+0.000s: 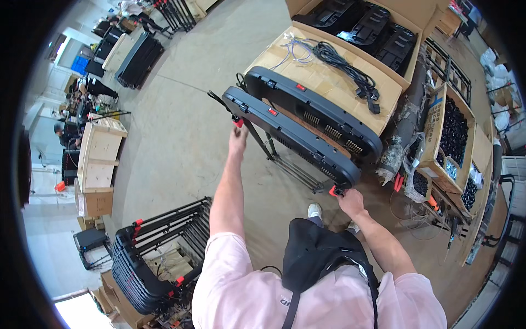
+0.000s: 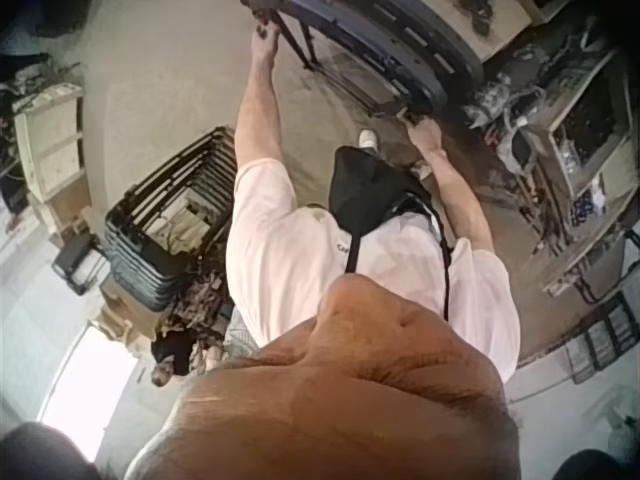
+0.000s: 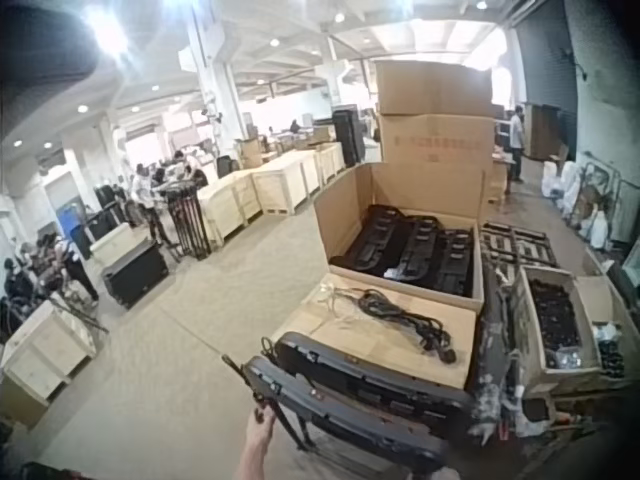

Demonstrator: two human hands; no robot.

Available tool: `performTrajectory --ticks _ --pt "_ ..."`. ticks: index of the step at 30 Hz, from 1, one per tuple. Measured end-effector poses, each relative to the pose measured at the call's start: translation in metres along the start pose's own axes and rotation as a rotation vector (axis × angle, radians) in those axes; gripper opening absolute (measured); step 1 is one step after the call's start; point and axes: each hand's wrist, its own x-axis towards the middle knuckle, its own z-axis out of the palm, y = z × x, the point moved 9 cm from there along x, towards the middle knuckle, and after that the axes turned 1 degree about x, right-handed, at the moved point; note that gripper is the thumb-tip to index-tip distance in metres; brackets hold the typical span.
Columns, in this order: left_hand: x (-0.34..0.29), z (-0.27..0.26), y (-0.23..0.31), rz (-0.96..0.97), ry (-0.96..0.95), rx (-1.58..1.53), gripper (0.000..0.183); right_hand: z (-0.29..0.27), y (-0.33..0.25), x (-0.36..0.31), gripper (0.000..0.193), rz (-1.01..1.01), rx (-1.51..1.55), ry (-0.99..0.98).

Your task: The person assembles a leaf blower by connecting frame parts and plastic connectors to the leaf blower body, then securing the main motor unit with screws using an electric screwdriver.

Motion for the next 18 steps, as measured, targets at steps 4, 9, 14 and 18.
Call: performTrajectory --ticks 4,9,14,18 --pt "-0.13 0.042 -0.132 -0.178 -0.123 0.221 0.059 0.012 0.042 -0.029 0.039 0.125 -0.021 -0.117" --pt "-0.373 0.044 -0.323 -0.317 -0.518 0.686 0.063 0.073 0.122 -0.074 0.045 0.162 -0.152 -0.406" --pt "-0.667 -0.041 -0.394 -1.028 -0.591 0.197 0.035 0.147 0.121 -0.111 0.039 0.126 -0.282 -0.766" --pt "-0.778 -0.119 -0.376 -1.14 -0.012 -0.131 0.032 0.192 0.069 -0.118 0.04 -0.024 -0.342 -0.964"
